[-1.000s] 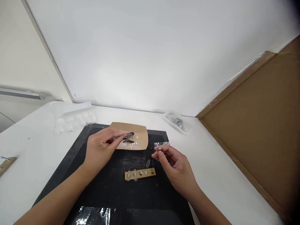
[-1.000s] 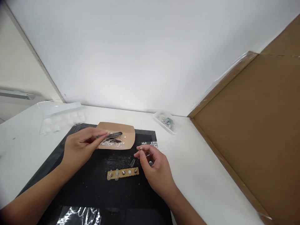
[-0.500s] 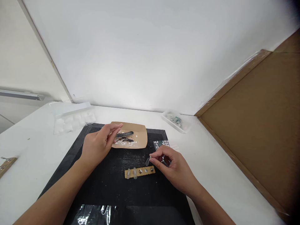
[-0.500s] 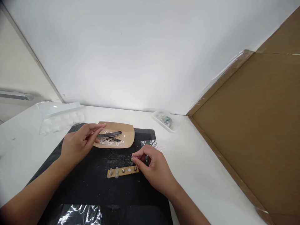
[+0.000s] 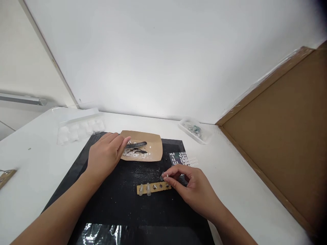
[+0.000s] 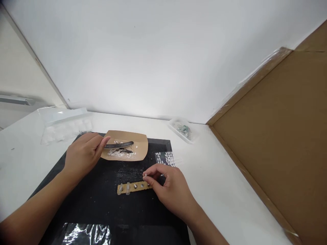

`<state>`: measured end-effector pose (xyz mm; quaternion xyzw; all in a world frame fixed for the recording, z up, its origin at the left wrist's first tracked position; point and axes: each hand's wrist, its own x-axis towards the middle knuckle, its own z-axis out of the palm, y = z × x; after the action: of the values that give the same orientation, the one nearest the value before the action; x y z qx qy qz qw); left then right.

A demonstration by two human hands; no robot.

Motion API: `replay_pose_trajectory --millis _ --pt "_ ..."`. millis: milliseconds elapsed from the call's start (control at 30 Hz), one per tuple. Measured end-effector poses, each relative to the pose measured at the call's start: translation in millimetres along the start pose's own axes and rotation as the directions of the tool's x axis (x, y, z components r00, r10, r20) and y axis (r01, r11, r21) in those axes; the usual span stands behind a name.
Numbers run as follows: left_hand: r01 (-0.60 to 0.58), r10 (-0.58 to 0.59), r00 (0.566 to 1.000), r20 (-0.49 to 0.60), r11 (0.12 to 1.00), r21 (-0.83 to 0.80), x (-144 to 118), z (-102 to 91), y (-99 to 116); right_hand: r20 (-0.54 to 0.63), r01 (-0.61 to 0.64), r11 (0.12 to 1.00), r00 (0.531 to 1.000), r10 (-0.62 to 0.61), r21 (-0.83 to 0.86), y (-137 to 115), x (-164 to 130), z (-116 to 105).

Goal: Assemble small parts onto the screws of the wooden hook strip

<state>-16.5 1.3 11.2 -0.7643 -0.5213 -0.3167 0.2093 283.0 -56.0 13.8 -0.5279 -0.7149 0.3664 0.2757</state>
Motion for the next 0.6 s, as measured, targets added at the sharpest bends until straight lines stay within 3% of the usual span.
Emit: replay_pose_trajectory --millis 200,400,600 --pt "-0.099 0.101 0.993 0.069 0.995 -0.021 4.8 1.6 3.1 0.006 0.018 0.994 1.000 -0.017 -0.108 1.0 -2.5 1.0" --pt "-0.058 0.056 0.998 -0.021 0.991 -0.120 2.0 2.8 -3.3 0.063 0.173 0.962 0.985 -0.163 -0.213 5.1 -1.3 2.5" --pt "-0.044 0.049 0.999 0.008 0.947 -0.319 0.9 7.4 -4.1 0.071 0.181 0.966 0.983 -0.171 -0.185 -0.5 -1.9 3.2"
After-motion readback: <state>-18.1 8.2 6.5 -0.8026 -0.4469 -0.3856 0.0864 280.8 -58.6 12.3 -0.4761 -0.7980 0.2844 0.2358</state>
